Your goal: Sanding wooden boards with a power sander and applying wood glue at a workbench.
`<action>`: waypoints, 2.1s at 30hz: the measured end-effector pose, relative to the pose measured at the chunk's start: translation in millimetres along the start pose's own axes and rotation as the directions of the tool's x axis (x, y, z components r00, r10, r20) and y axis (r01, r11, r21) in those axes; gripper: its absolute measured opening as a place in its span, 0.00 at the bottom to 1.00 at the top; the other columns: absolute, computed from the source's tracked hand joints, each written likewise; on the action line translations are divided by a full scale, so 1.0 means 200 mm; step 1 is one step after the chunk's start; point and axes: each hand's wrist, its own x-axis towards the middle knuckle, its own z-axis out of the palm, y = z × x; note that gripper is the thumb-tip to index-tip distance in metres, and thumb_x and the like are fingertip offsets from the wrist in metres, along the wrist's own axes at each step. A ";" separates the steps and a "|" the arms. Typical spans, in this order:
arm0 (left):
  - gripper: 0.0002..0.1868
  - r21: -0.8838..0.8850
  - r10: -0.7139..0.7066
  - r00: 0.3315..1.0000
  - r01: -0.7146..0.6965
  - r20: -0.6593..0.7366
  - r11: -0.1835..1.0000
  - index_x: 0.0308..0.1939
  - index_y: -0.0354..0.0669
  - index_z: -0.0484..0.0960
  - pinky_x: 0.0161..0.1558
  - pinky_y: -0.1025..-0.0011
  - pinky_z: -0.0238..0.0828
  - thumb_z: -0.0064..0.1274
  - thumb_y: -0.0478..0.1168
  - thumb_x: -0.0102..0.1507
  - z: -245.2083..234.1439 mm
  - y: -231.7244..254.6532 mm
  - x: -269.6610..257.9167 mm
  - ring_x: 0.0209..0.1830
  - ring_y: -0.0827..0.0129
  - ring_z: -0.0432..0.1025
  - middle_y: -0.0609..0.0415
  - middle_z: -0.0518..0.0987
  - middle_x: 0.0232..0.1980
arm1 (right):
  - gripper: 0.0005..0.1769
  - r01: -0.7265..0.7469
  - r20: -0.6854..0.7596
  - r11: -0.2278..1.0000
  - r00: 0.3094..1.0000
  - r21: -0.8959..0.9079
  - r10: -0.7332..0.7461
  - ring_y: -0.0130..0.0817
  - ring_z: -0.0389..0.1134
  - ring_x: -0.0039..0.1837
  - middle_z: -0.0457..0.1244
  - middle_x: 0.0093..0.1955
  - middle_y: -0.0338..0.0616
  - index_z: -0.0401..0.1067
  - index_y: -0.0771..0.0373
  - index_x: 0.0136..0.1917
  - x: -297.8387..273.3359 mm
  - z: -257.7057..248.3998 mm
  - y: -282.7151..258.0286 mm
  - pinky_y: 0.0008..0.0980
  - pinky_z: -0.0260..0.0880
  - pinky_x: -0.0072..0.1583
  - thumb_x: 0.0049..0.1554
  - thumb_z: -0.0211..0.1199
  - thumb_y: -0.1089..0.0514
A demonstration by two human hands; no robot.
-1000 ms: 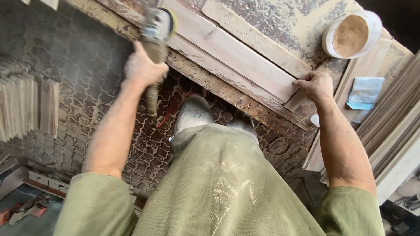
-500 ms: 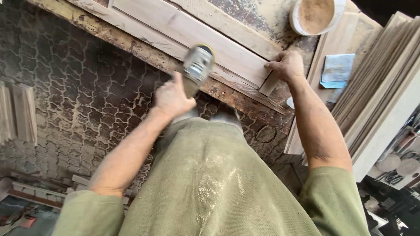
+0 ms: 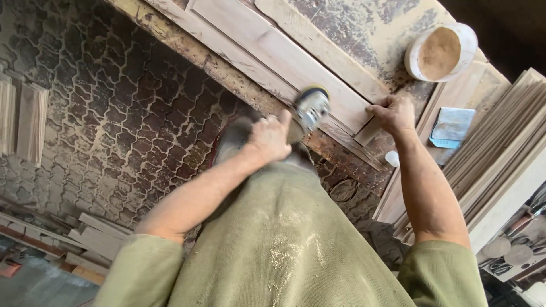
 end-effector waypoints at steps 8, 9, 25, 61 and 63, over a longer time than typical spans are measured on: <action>0.46 -0.112 -0.313 0.941 0.300 -0.129 0.947 0.68 0.34 0.60 0.47 0.45 0.75 0.60 0.53 0.53 -0.46 -0.77 -0.03 0.45 0.37 0.80 0.34 0.82 0.42 | 0.16 -0.101 0.015 0.993 0.995 -0.059 0.102 0.45 0.73 0.46 0.70 0.35 0.43 0.82 0.48 0.43 -0.02 -0.03 -0.09 0.41 0.72 0.49 0.50 0.79 0.38; 0.46 -0.122 -0.301 0.945 0.286 -0.125 0.950 0.68 0.34 0.60 0.47 0.45 0.75 0.60 0.53 0.53 -0.48 -0.89 -0.02 0.45 0.37 0.80 0.34 0.82 0.42 | 0.16 -0.113 0.008 0.991 0.993 -0.070 0.114 0.45 0.73 0.46 0.70 0.35 0.43 0.82 0.48 0.43 -0.02 -0.02 -0.08 0.41 0.72 0.49 0.50 0.79 0.38; 0.32 -0.896 -0.414 0.800 -0.430 -0.435 0.111 0.66 0.49 0.63 0.46 0.69 0.67 0.48 0.39 0.57 -0.71 -1.72 -0.63 0.44 0.72 0.61 0.59 0.66 0.51 | 0.21 0.474 -0.109 0.864 0.862 -0.171 -0.495 0.43 0.64 0.55 0.63 0.53 0.50 0.67 0.67 0.62 0.38 0.58 -2.01 0.45 0.69 0.61 0.61 0.61 0.52; 0.26 -0.605 -0.365 0.922 -0.221 0.125 -0.765 0.40 0.32 0.82 0.30 0.51 0.84 0.56 0.54 0.54 -0.23 -0.67 -0.33 0.29 0.52 0.81 0.36 0.83 0.34 | 0.26 0.273 0.255 0.909 0.898 0.314 -0.358 0.44 0.67 0.40 0.62 0.31 0.55 0.74 0.59 0.42 0.19 0.57 -1.36 0.44 0.68 0.47 0.64 0.64 0.34; 0.27 -0.606 -0.351 0.925 -0.196 0.148 -0.771 0.41 0.31 0.82 0.31 0.50 0.84 0.56 0.54 0.53 -0.20 -0.67 -0.31 0.30 0.52 0.81 0.35 0.83 0.35 | 0.26 0.257 0.255 0.910 0.903 0.326 -0.347 0.46 0.68 0.40 0.63 0.32 0.55 0.74 0.59 0.41 0.19 0.56 -1.37 0.44 0.69 0.47 0.63 0.65 0.34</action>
